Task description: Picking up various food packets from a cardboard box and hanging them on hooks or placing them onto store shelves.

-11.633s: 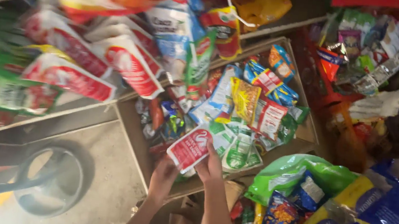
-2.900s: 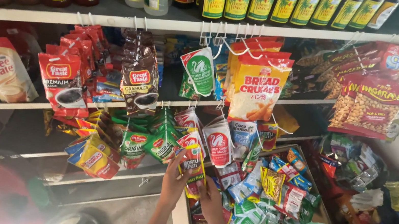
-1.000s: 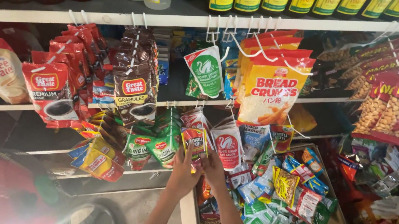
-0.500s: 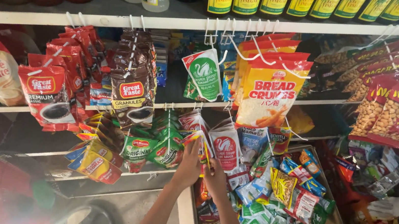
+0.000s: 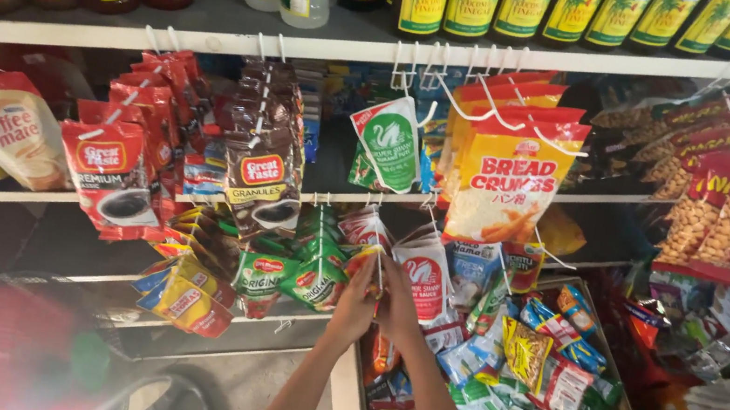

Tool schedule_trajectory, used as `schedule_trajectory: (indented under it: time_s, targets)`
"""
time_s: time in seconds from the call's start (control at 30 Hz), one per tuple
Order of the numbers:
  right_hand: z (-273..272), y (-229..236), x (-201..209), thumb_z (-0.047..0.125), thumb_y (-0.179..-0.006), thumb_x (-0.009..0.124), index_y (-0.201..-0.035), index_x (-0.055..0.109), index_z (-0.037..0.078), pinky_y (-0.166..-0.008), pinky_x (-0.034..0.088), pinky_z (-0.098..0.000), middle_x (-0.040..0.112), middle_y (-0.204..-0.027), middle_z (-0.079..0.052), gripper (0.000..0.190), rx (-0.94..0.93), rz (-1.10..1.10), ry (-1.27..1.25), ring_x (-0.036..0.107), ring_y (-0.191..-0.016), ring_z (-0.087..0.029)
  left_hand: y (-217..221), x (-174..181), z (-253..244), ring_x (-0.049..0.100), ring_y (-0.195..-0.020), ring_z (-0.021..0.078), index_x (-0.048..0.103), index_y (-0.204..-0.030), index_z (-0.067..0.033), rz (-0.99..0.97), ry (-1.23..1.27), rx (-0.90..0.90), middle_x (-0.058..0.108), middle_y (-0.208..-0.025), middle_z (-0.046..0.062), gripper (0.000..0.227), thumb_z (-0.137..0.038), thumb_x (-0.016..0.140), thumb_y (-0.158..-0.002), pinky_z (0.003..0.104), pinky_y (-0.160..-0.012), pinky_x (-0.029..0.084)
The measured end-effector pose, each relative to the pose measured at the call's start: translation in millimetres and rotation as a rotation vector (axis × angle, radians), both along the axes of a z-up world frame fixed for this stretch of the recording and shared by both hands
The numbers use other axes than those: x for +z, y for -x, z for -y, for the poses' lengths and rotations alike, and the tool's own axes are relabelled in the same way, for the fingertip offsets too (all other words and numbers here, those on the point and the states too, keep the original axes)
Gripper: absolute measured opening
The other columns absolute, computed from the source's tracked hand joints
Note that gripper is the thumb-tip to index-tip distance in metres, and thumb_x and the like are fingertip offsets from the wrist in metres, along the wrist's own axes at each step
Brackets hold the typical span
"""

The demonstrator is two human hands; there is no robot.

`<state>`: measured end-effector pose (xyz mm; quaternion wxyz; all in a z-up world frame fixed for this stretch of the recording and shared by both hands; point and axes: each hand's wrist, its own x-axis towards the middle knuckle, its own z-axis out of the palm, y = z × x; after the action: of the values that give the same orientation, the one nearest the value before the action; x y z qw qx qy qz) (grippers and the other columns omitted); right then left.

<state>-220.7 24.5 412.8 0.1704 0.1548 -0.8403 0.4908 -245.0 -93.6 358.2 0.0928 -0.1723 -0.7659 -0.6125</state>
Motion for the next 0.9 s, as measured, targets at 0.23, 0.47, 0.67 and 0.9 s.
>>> schedule_trajectory:
  time_s: [0.23, 0.47, 0.67, 0.9]
  targets:
    - [-12.6, 44.9, 1.8, -0.019, -0.074, 0.065, -0.156, 0.037, 0.009, -0.117, 0.041, -0.0413, 0.037, -0.159, -0.020, 0.091, 0.055, -0.057, -0.112, 0.040, -0.146, -0.041, 35.0, 12.1, -6.8, 0.040, -0.148, 0.0216, 0.029, -0.161, -0.0079, 0.139, -0.219, -0.089, 0.039, -0.162, 0.013, 0.090, 0.019, 0.039, -0.076, 0.029, -0.116, 0.037]
    - [-15.7, 30.0, -2.0, -0.018, -0.070, 0.066, -0.152, 0.040, 0.012, -0.114, 0.040, -0.0437, 0.037, -0.156, -0.020, 0.091, 0.043, 0.000, -0.103, 0.038, -0.144, -0.041, 33.8, -10.4, -7.4, 0.061, -0.099, 0.0228, 0.033, -0.162, -0.0125, 0.323, -0.167, 0.040, 0.056, -0.136, 0.012, 0.090, 0.017, 0.047, -0.078, 0.028, -0.082, 0.052]
    - [-22.2, -14.9, -42.0, -0.012, -0.082, 0.059, -0.139, 0.054, 0.012, -0.102, 0.054, -0.0373, 0.052, -0.144, -0.014, 0.063, -0.010, 0.128, 0.124, 0.055, -0.134, -0.032, -36.5, -66.3, -23.2, 0.063, -0.106, 0.0227, 0.048, -0.144, -0.0049, 0.049, -0.110, 0.108, 0.054, -0.128, 0.015, 0.063, 0.012, 0.062, -0.085, 0.030, -0.084, 0.055]
    - [-59.5, -101.0, -132.5, -0.009, -0.088, 0.061, -0.127, 0.065, 0.006, -0.093, 0.052, -0.0378, 0.069, -0.121, -0.014, 0.042, -0.110, 0.062, 0.057, 0.066, -0.114, -0.030, -101.5, -152.0, -44.9, 0.060, -0.120, 0.0393, 0.060, -0.128, -0.0052, 0.035, 0.303, 0.058, 0.062, -0.128, 0.016, 0.052, 0.004, 0.071, -0.078, 0.044, -0.101, 0.049]
